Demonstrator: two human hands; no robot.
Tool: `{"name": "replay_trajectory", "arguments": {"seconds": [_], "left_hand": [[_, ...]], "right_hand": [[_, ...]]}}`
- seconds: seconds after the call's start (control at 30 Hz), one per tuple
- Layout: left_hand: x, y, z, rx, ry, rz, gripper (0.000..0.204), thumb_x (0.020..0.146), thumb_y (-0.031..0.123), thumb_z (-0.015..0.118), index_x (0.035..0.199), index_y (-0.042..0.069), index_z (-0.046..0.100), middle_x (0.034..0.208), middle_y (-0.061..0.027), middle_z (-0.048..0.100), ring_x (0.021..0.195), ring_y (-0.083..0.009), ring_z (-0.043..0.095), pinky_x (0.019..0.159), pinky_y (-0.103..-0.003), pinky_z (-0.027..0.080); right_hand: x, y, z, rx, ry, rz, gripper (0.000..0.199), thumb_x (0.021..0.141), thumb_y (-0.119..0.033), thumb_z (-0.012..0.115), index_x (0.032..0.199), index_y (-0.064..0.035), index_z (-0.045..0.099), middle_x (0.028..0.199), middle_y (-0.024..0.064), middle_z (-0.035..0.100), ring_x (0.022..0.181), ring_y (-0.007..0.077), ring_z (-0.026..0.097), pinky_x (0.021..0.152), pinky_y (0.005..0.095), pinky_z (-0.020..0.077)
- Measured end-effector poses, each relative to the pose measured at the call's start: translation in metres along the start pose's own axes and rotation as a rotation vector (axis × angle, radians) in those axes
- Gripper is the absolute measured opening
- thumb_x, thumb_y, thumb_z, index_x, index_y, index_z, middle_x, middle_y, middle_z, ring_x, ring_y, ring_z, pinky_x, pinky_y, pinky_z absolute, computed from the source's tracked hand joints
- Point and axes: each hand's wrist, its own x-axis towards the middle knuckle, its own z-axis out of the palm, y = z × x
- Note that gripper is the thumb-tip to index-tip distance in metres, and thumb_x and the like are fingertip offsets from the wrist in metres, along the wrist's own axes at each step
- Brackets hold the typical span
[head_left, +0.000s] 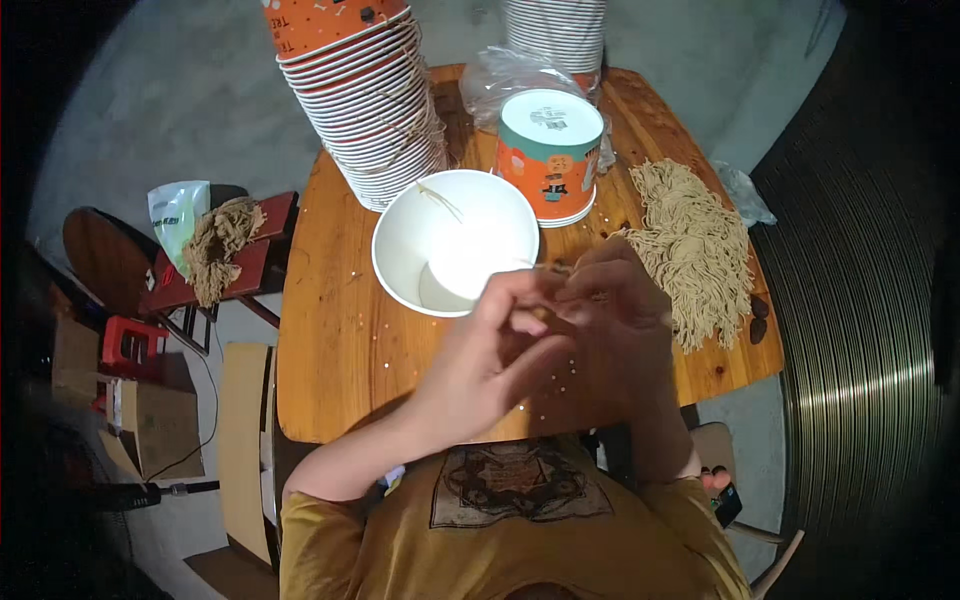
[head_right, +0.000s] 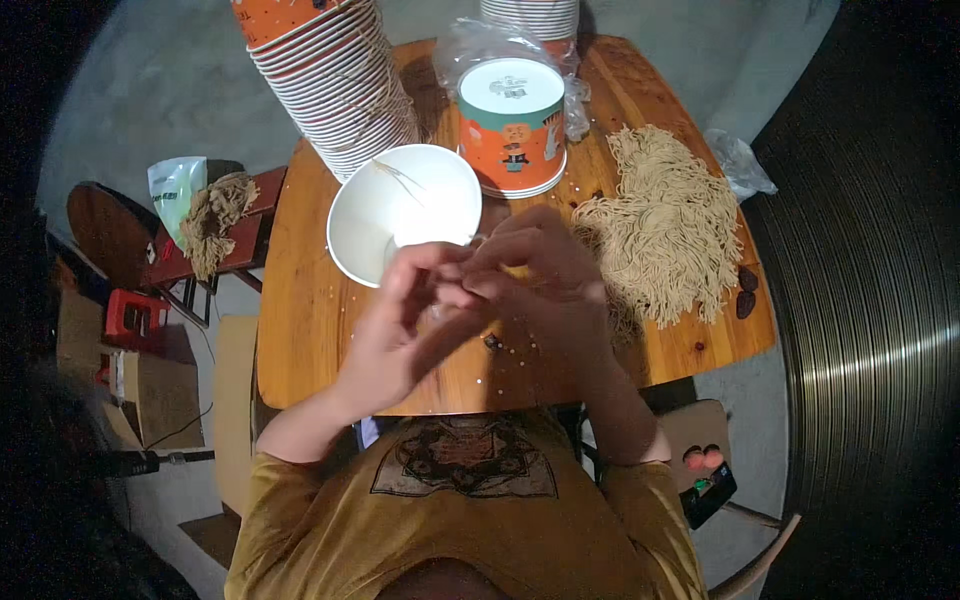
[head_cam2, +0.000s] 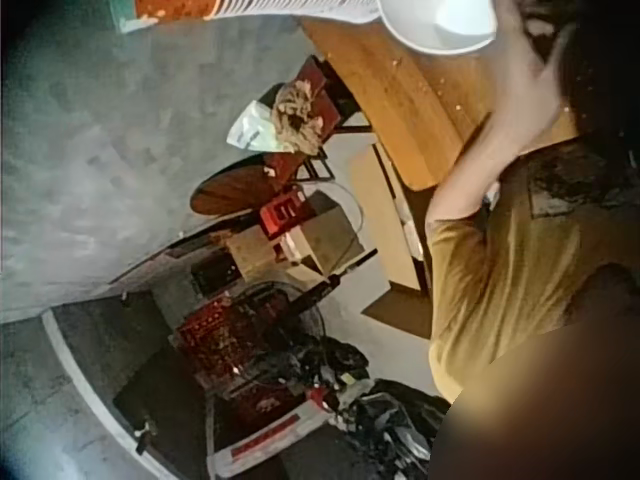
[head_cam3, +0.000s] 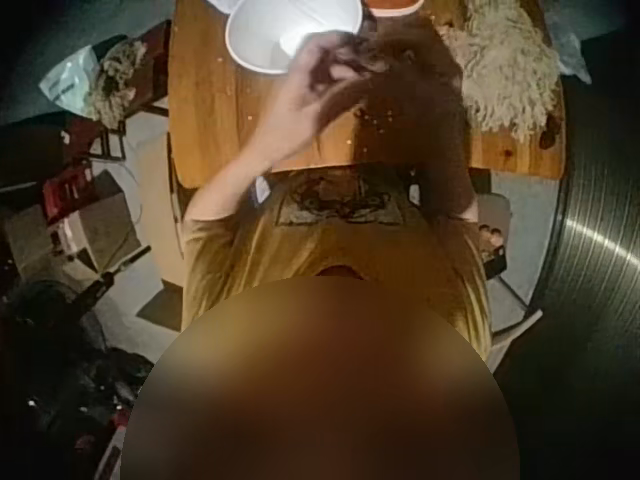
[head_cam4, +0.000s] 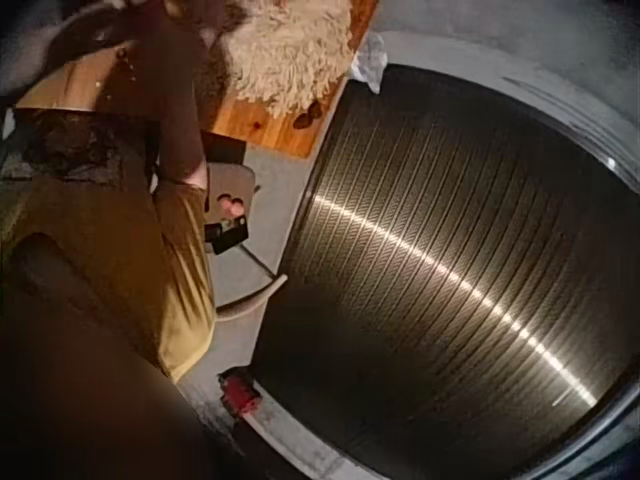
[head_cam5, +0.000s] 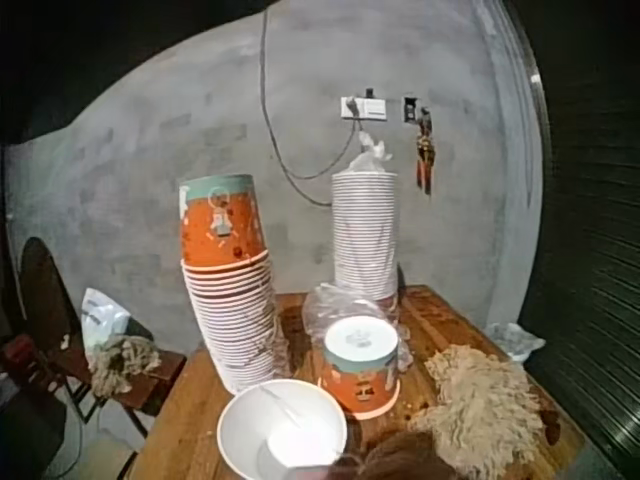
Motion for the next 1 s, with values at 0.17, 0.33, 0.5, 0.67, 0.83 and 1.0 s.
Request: {"name": "replay_trajectory", "arguments": {"seconds": [0.17, 0.33, 0.5, 0.67, 0.83, 1.0], "left_hand": [[-0.005, -0.017, 0.001, -0.035, -0.075, -0.152, 0.012, 0.097, 0.01, 0.047, 0.106, 0.003, 0.051, 0.086, -0.002, 0.055, 0.075, -0.0072, 0.052, 0.067, -0.023, 0.044], [-0.013, -0.026, -0.01, 0.11, -0.093, -0.226, 0.02, 0.099, 0.019, 0.044, 0.105, 0.003, 0.054, 0.073, -0.0029, 0.058, 0.066, -0.0124, 0.057, 0.06, -0.027, 0.046], [0.0, -0.01, -0.015, 0.868, -0.065, 0.117, 0.016, 0.094, 0.018, 0.05, 0.096, 0.003, 0.054, 0.061, -0.0072, 0.057, 0.058, -0.0237, 0.06, 0.05, -0.035, 0.046], [0.015, 0.0, -0.014, 1.225, -0.155, 0.277, 0.015, 0.088, 0.018, 0.057, 0.083, 0.005, 0.052, 0.058, -0.0073, 0.055, 0.055, -0.0234, 0.058, 0.047, -0.036, 0.045], [0.023, -0.001, -0.017, 1.302, -0.126, 0.357, 0.022, 0.086, 0.022, 0.061, 0.073, 0.007, 0.05, 0.057, -0.0057, 0.052, 0.055, -0.0225, 0.056, 0.048, -0.034, 0.045], [0.03, -0.004, -0.03, 1.064, -0.02, 0.311, 0.016, 0.082, 0.014, 0.066, 0.079, 0.003, 0.055, 0.074, -0.0109, 0.053, 0.07, -0.0268, 0.054, 0.06, -0.039, 0.044]], "right_hand": [[-0.004, -0.001, -0.002, -0.31, 0.077, -0.066, 0.009, 0.078, -0.003, 0.065, 0.085, -0.0027, 0.059, 0.092, 0.0039, 0.049, 0.086, 0.0128, 0.049, 0.074, 0.0256, 0.0422], [-0.006, 0.018, -0.025, -0.194, 0.132, 0.075, 0.012, 0.079, -0.003, 0.064, 0.089, -0.0021, 0.058, 0.097, 0.0067, 0.051, 0.09, 0.0153, 0.051, 0.081, 0.0273, 0.0427], [-0.003, 0.03, -0.017, -0.528, 0.117, -0.054, 0.018, 0.085, -0.006, 0.061, 0.102, -0.0024, 0.056, 0.109, 0.0109, 0.056, 0.1, 0.0193, 0.055, 0.087, 0.0293, 0.0436], [-0.012, 0.038, -0.008, -0.347, -0.187, -0.178, 0.031, 0.093, -0.015, 0.054, 0.121, -0.0037, 0.047, 0.107, 0.0098, 0.058, 0.099, 0.0219, 0.057, 0.083, 0.0324, 0.0469], [-0.017, 0.035, -0.016, -0.389, -0.175, 0.072, 0.023, 0.092, -0.019, 0.056, 0.106, -0.0008, 0.058, 0.091, 0.0082, 0.063, 0.08, 0.017, 0.061, 0.073, 0.0288, 0.0481], [-0.01, 0.032, -0.02, -0.244, -0.037, 0.228, 0.017, 0.088, -0.019, 0.059, 0.094, -0.0035, 0.064, 0.081, 0.0072, 0.065, 0.068, 0.0139, 0.061, 0.062, 0.0269, 0.0474]]}}
